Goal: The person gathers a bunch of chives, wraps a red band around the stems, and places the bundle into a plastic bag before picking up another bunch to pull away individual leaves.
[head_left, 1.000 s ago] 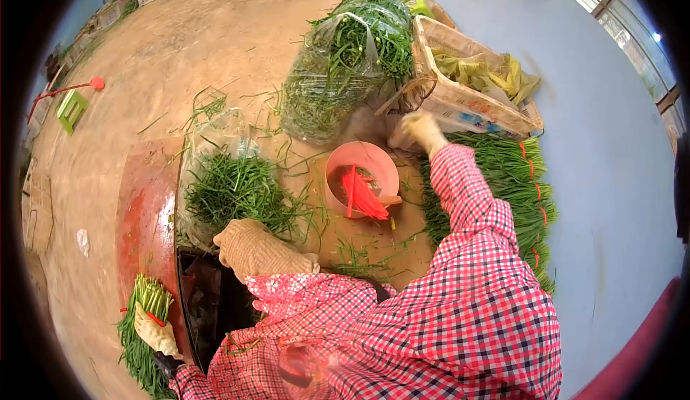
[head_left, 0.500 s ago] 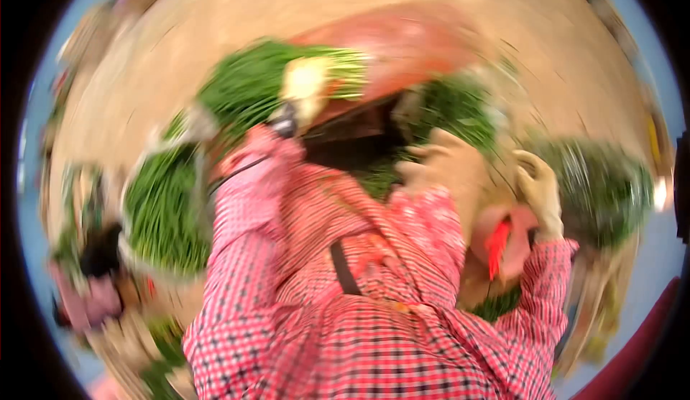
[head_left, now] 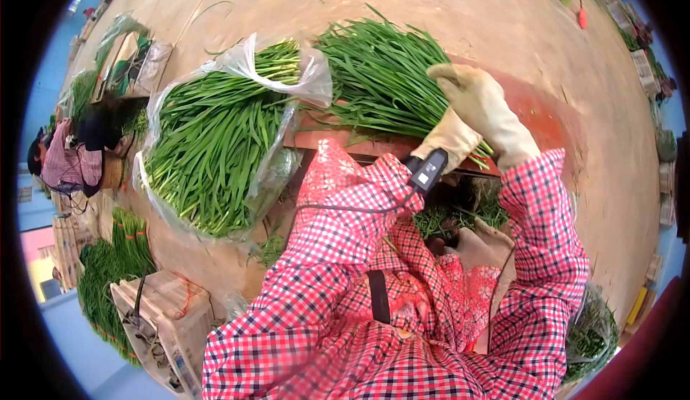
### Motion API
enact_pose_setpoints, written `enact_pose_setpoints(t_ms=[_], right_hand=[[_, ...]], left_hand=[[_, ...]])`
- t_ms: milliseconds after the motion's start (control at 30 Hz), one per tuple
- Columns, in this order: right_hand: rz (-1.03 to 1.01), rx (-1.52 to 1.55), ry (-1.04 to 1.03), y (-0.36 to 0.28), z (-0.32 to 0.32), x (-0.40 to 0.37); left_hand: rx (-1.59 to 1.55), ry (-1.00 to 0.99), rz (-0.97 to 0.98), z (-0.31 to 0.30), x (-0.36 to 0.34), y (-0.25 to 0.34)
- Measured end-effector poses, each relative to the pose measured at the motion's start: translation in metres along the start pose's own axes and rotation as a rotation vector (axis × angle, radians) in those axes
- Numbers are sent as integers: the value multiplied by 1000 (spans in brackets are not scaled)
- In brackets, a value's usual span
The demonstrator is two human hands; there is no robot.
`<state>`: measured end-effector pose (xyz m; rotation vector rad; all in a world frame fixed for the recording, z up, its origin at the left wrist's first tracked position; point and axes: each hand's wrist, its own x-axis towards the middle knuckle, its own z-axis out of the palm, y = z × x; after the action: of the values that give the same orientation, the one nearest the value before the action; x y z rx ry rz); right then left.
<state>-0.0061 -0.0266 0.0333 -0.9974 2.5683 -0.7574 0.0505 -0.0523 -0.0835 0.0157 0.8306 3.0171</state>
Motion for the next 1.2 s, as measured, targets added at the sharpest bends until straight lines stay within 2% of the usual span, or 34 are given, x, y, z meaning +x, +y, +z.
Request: enact_pose_setpoints(t_ms=[33, 100, 200, 233, 367, 600, 700, 800, 933, 1033, 1167, 1200], right_hand=[[18, 45, -23, -1, 10, 19], [-44, 208, -63, 5, 27, 59], [-23, 285, -160, 6, 47, 97], [3, 282, -201, 7, 52, 108], [81, -170, -208, 3, 63, 125], [142, -169, -121, -2, 76, 136], [213, -84, 0, -5, 83, 145], [176, -27, -100, 2, 87, 152], [328, 219, -151, 7, 88, 164], [324, 268, -131, -4, 72, 154], [108, 145, -31, 0, 62, 147], [70, 198, -31, -4, 56, 143]], left_hand=[[-129, -59, -88, -10, 0, 0], [1151, -22, 121, -13, -2, 7], [956, -5, -162, -33, -5, -7], [1066, 0, -164, -32, -6, -10], [1288, -4, -147, -30, -15, -17], [1311, -54, -154, -24, -16, -15], [1304, -69, -150, -23, -16, -14], [1303, -88, -136, -22, -13, -15], [1314, -102, -114, -21, -12, -15], [1330, -103, -92, -18, -7, -19], [1390, -118, -36, -16, 3, -24], [1415, -120, -11, -15, 4, -25]])
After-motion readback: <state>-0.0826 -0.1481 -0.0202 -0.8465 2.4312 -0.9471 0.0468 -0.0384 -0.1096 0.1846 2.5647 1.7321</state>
